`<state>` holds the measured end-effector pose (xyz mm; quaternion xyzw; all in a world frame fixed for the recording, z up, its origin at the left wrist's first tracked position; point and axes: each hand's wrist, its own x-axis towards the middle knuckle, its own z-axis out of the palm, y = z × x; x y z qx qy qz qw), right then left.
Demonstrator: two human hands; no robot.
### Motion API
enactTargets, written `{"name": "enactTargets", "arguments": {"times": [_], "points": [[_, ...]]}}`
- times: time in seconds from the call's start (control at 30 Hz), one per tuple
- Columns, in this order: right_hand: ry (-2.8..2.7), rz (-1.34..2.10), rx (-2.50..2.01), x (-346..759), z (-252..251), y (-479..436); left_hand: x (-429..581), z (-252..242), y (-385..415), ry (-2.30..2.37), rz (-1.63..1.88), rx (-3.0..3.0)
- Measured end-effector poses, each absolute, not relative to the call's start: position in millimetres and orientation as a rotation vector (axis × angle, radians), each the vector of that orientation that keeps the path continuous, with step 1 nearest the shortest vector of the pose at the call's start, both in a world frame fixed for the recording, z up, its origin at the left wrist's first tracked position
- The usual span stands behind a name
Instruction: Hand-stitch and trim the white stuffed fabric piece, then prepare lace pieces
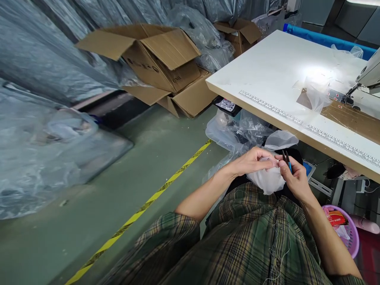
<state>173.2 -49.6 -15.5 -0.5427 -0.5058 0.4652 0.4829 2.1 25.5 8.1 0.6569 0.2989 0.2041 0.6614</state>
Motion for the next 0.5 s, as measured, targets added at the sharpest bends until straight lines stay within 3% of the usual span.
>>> {"name": "enactTargets", "arguments": {"times": [0.5], "points": [[-1.171,1.185,-1.226,167,-2,-55,1,9,24,0.552,0.363,1.484]]}}
